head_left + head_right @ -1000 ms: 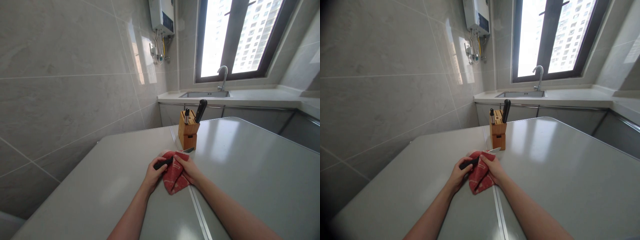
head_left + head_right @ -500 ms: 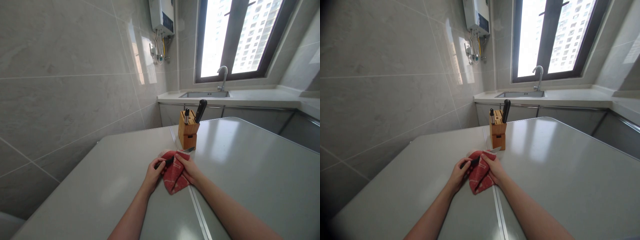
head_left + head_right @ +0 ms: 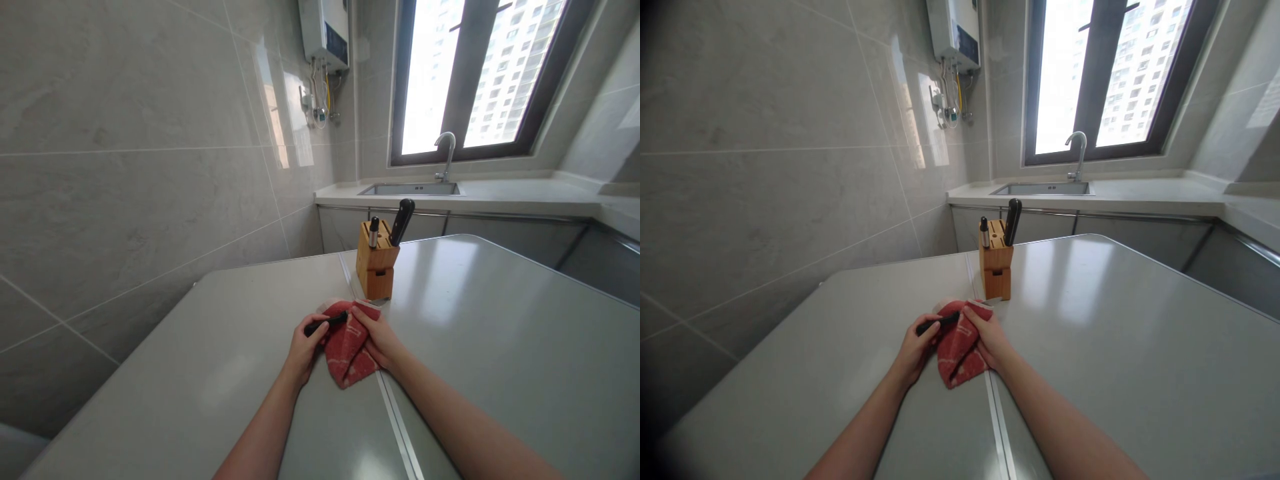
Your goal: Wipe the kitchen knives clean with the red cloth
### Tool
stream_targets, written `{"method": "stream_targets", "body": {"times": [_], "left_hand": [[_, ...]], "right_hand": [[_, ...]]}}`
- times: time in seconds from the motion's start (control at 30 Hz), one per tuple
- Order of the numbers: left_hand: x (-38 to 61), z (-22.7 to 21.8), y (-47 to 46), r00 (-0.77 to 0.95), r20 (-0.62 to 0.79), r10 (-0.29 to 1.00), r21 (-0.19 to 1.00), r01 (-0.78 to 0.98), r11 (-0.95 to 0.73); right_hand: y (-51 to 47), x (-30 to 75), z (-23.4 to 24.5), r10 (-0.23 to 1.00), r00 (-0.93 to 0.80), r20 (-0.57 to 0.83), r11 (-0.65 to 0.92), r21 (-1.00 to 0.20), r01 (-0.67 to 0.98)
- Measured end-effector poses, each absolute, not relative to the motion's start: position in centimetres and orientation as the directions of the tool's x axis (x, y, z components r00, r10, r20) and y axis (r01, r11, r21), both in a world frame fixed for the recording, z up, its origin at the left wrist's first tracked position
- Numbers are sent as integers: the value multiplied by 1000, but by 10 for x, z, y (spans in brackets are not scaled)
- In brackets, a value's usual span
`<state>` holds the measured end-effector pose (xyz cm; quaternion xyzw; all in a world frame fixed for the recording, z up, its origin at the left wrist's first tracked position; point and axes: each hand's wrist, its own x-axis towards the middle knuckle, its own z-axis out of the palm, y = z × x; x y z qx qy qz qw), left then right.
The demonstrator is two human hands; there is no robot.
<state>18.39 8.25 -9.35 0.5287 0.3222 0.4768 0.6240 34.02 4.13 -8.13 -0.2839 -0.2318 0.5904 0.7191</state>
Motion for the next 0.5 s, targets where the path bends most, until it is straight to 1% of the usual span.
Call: {"method": "stream_targets", "body": {"times": [0.37,0.5], "left_hand": [[182,-94,87,287,24,958,880,-461,116],[181,-94,89,234,9,972,805,-578,131]], "right_hand": [[42,339,-80,977,213,-13,149,-672,-726],[41,339,-79,976,216,-24,145,-666,-731]]}}
